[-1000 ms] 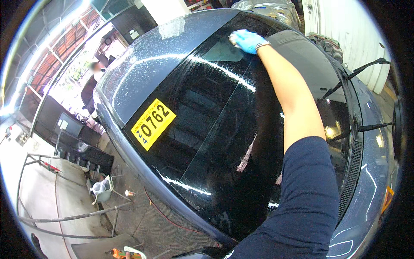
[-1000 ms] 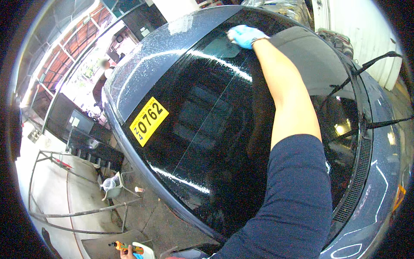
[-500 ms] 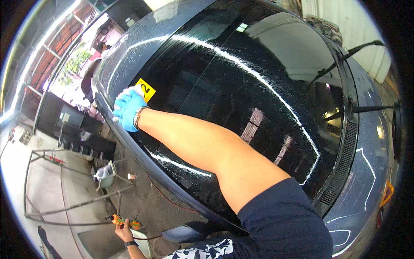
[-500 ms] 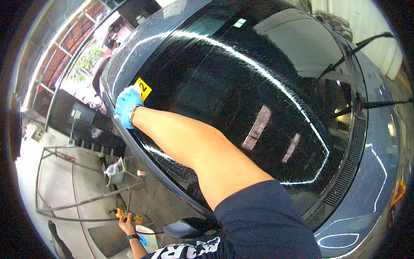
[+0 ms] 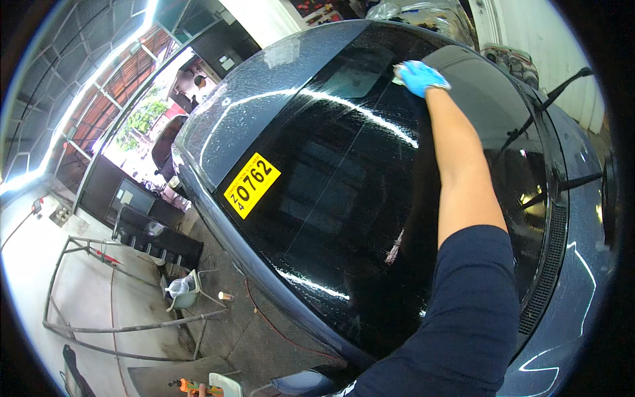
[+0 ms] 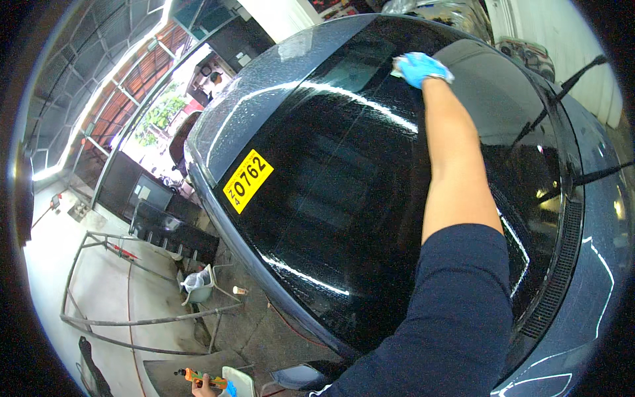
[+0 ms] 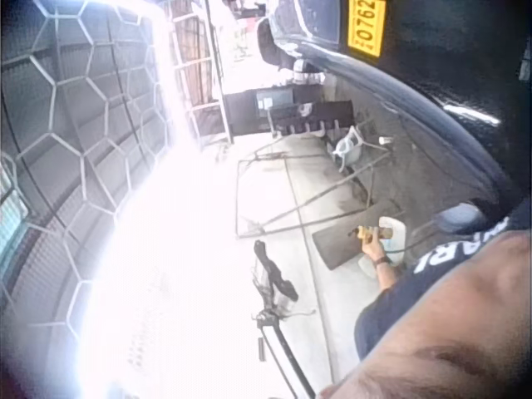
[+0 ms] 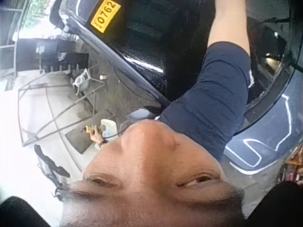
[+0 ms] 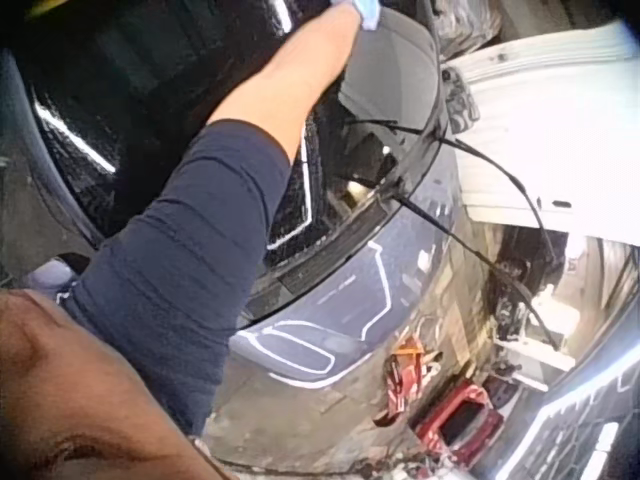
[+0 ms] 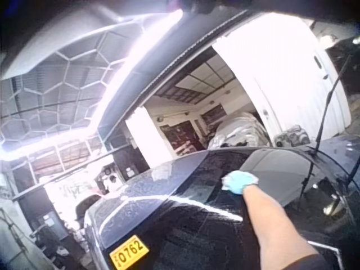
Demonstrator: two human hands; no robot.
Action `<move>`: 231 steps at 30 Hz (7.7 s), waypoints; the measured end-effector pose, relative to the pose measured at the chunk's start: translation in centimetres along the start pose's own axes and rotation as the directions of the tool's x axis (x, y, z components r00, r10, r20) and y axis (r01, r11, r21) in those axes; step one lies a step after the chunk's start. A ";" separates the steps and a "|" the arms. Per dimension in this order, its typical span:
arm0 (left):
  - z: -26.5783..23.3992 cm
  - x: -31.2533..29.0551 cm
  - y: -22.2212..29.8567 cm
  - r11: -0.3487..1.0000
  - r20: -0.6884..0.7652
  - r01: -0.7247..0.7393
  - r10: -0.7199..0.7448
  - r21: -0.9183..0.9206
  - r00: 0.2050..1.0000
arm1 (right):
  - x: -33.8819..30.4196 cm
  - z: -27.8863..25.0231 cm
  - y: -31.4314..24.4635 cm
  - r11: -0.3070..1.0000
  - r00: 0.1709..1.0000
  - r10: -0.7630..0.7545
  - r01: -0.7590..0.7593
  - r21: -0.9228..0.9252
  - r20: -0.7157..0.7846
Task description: The person uses a red air hose to blow air along the window trim and side mirror of a grey car. They then apply a liquid from a yellow bottle onto a cloth and wipe the car's windshield and hood.
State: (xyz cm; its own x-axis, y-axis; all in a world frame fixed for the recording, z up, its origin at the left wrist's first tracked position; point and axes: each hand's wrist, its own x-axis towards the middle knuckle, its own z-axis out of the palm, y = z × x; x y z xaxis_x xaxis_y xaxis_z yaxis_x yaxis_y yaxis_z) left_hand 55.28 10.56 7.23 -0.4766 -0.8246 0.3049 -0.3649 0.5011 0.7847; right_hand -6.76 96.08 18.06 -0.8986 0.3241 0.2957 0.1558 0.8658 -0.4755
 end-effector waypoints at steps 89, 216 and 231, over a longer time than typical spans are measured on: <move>16.8 5.8 -15.8 0.965 0.513 -0.027 0.163 -0.262 0.843 | -44.2 3.7 -15.3 0.699 0.624 -0.697 0.701 -0.139 -0.353; 5.8 2.5 -2.0 0.793 0.419 -0.601 0.515 0.099 0.748 | -20.5 1.9 49.1 0.939 0.981 0.117 -0.160 -0.305 -0.157; 16.1 9.2 -17.4 0.998 0.469 -0.054 0.062 -0.029 0.881 | -52.4 3.9 26.6 0.770 0.832 -0.302 -0.075 -0.634 -0.465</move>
State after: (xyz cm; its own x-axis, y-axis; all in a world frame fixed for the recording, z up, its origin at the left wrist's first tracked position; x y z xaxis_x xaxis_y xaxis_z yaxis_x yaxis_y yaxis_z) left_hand 44.34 -1.53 -12.36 -0.8178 -0.5720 0.0636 -0.3149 0.5371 0.7825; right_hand 42.89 100.62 -13.30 -0.6040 0.1855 0.7751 0.4472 0.8839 0.1370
